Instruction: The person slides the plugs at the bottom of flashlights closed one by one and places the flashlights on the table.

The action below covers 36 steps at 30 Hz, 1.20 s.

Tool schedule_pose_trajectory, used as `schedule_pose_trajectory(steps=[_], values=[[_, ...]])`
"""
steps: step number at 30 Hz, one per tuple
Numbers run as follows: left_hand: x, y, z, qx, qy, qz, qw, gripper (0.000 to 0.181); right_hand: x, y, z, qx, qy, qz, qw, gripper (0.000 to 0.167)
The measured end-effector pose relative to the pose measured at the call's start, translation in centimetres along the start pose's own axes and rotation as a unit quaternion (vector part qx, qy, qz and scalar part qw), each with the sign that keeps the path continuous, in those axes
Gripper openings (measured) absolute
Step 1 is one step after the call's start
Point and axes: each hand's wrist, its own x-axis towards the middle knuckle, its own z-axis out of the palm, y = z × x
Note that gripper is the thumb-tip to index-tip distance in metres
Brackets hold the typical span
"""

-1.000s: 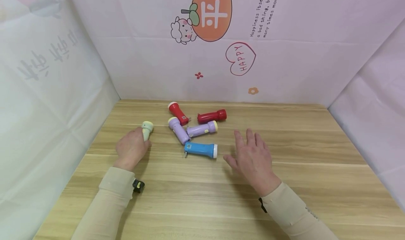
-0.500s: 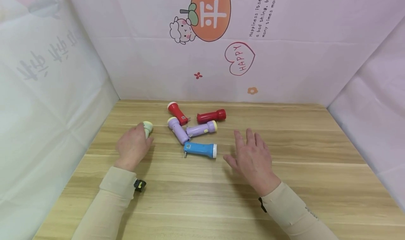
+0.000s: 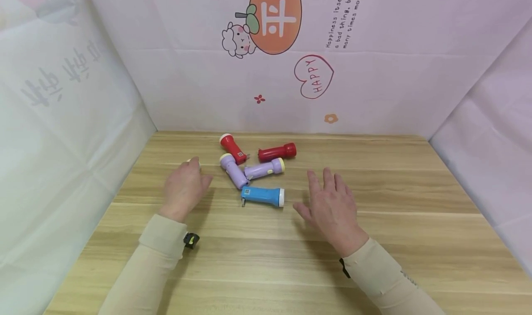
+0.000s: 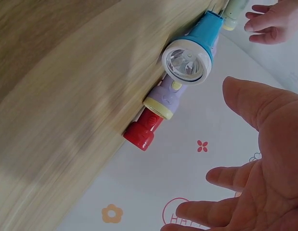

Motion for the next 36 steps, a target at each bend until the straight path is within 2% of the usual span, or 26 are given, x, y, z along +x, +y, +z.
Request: schedule_pose_trajectory(steps=[9, 16, 23, 36], values=[[0.6, 1.4, 0.8, -0.031, -0.037, -0.026, 0.9985, 0.068, -0.1, 0.0, 0.0, -0.005, 0.008, -0.003, 1.0, 0.089], [1.1, 2.6, 1.7, -0.045, -0.043, -0.046, 0.997, 0.075, -0.1, 0.0, -0.1, -0.002, 0.0, 0.001, 1.0, 0.089], [1.7, 3.5, 2.7, -0.065, -0.058, -0.055, 0.9946, 0.061, -0.1, 0.0, -0.2, -0.004, -0.001, 0.002, 1.0, 0.088], [2.3, 4.6, 4.0, -0.056, -0.084, -0.065, 0.9927, 0.056, -0.3, 0.2, -0.1, 0.002, -0.004, 0.005, 1.0, 0.088]])
